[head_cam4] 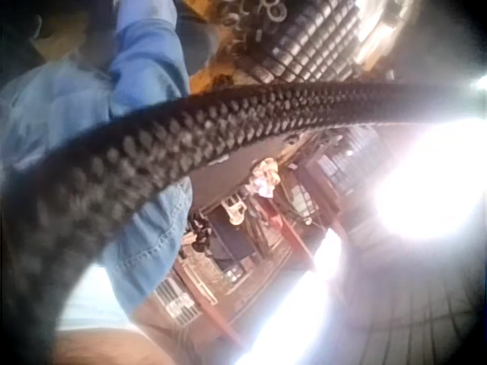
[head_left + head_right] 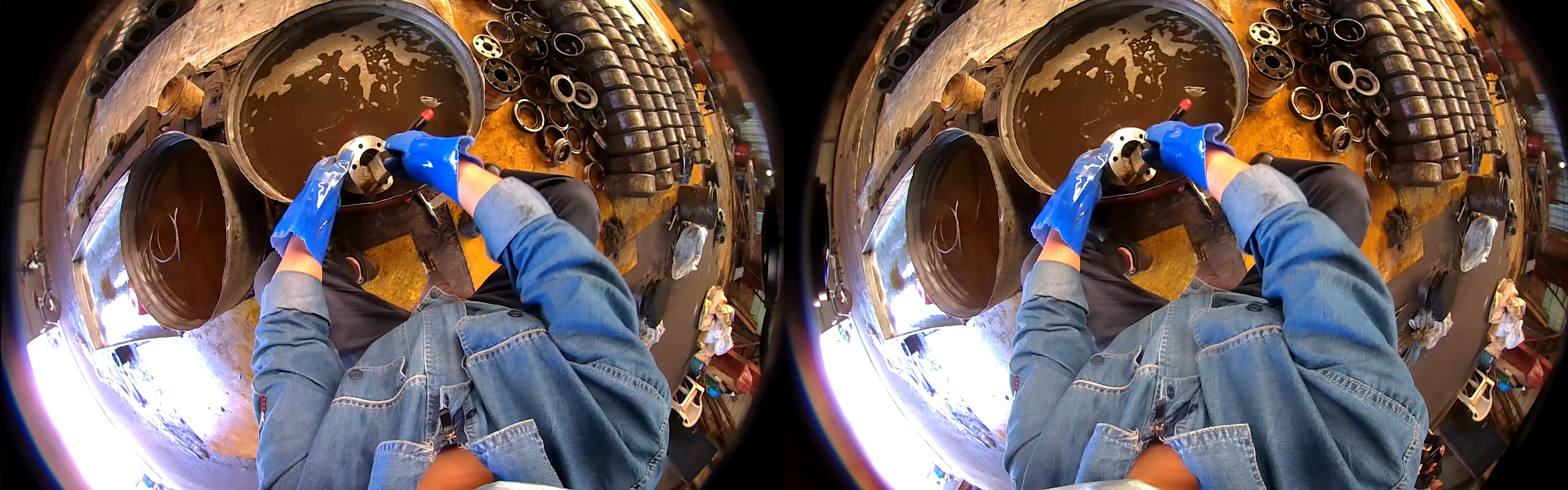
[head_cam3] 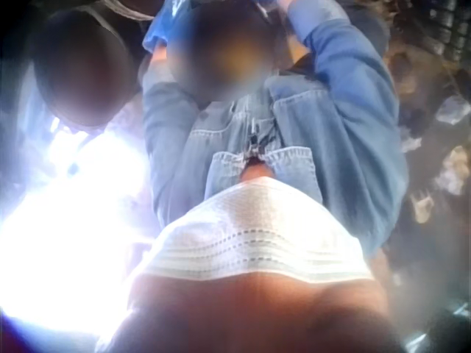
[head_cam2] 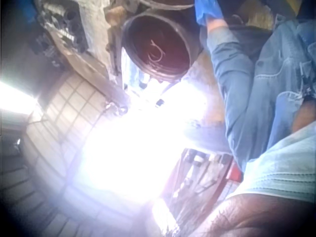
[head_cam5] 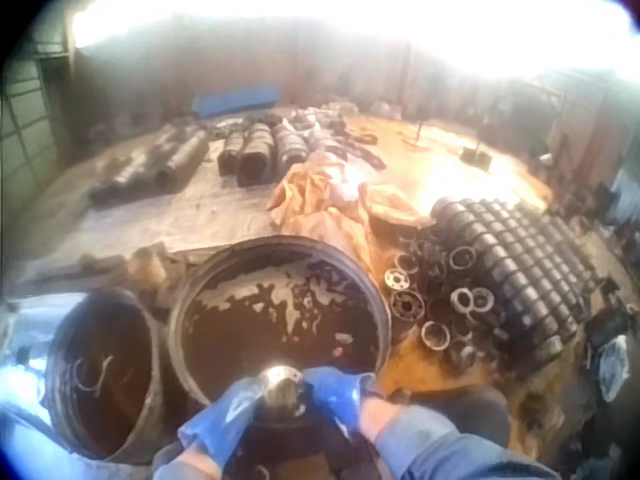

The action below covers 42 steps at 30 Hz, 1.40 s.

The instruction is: The person cleans small metal mechanical parts by dipping them into a bucket of dark liquid and scrubbing them with a red-handled brush. The person handles the parts one at a time, scrubbing the exterior and interior surfaces before placing them on a nearby pile of similar parts.

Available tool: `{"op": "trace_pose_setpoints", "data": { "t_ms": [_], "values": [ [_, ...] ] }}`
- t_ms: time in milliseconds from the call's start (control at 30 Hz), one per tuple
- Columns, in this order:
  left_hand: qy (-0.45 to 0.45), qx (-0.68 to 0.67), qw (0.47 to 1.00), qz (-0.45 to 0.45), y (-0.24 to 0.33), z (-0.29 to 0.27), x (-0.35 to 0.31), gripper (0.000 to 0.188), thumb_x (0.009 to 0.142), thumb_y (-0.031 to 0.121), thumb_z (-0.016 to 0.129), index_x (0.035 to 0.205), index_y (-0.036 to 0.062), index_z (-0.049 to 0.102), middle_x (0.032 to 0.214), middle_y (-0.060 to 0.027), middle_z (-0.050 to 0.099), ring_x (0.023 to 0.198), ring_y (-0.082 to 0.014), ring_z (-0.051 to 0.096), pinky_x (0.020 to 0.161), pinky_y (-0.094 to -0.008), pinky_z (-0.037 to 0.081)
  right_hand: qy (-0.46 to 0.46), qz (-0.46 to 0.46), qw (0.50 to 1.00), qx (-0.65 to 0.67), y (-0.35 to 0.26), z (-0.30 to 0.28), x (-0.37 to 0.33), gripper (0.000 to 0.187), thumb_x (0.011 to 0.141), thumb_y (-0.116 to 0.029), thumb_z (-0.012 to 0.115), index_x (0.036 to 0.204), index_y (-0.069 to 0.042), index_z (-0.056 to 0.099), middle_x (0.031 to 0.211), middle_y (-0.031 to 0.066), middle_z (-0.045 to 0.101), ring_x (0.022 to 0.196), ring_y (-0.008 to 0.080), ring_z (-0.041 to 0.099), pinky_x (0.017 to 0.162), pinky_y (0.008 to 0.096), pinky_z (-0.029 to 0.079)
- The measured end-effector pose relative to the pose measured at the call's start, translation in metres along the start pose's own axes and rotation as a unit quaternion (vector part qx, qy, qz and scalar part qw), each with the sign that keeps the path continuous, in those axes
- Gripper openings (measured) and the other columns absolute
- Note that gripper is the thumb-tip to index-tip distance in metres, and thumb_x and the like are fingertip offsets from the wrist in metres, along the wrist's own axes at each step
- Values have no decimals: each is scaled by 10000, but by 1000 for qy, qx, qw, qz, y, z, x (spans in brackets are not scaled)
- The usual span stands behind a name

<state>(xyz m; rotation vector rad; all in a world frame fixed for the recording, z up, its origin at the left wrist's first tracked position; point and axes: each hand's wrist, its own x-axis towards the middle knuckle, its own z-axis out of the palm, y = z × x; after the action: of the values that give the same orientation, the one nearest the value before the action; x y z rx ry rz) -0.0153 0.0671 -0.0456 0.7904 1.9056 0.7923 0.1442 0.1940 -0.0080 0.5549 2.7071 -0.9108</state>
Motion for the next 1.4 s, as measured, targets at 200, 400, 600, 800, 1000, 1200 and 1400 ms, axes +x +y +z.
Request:
{"op": "trace_pose_setpoints", "data": {
  "t_ms": [200, 400, 600, 800, 1000, 1200, 1400],
  "values": [
    [6, -13, 1000, -14, -11, -9, -3, 706, 884, 572, 724, 1264, -23, 717, 1169, -229, 756, 1149, -338, 710, 997, -397, 533, 47, 50, 995, 74, -35, -28, -1, 360, 928, -443, 660, 923, -93, 743, 865, 183, 740, 835, 368, 726, 746, 427, 574],
    [8, -17, 1000, -8, -6, -5, -3, 699, 882, 564, 731, 1262, -23, 718, 1166, -225, 758, 1142, -333, 711, 993, -395, 534, -74, -201, 956, -199, -22, -25, 3, 252, 1000, -314, 645, 1117, -91, 665, 725, 148, 677, 665, 381, 694, 619, 473, 577],
    [33, -17, 999, -27, -25, -9, -8, 692, 879, 555, 738, 1259, -22, 719, 1163, -221, 759, 1136, -327, 712, 990, -393, 535, 69, -400, 905, -132, -23, -18, 12, 265, 965, -260, 650, 1119, -45, 630, 888, 174, 673, 719, 380, 686, 635, 492, 552],
    [46, -22, 998, -32, -31, -9, -6, 685, 876, 547, 745, 1257, -21, 720, 1160, -217, 760, 1129, -322, 713, 986, -391, 536, 51, -181, 969, -163, -29, -17, -5, 170, 935, -260, 712, 1059, -145, 730, 867, 123, 745, 821, 328, 749, 706, 422, 608],
    [60, -37, 997, -37, -34, -15, -15, 678, 873, 539, 752, 1255, -20, 721, 1157, -213, 761, 1122, -316, 714, 983, -389, 537, 3, 157, 962, 225, -38, -27, -4, 377, 956, -444, 679, 1026, -86, 778, 828, 154, 733, 806, 238, 714, 759, 352, 538],
    [58, -55, 996, -30, -28, -12, -16, 671, 870, 531, 758, 1253, -19, 722, 1154, -210, 763, 1116, -311, 715, 979, -387, 538, -44, 196, 909, 365, 25, -39, -8, 379, 956, -437, 617, 968, -95, 781, 864, 89, 744, 801, 179, 688, 729, 347, 511],
    [74, -69, 994, -42, -36, -18, -26, 664, 867, 523, 765, 1250, -18, 723, 1150, -206, 764, 1109, -306, 716, 976, -385, 539, 124, 216, 951, 183, 3, -46, -37, 444, 917, -411, 619, 999, 3, 756, 920, 235, 752, 873, 364, 737, 808, 442, 542]
  ]
}}
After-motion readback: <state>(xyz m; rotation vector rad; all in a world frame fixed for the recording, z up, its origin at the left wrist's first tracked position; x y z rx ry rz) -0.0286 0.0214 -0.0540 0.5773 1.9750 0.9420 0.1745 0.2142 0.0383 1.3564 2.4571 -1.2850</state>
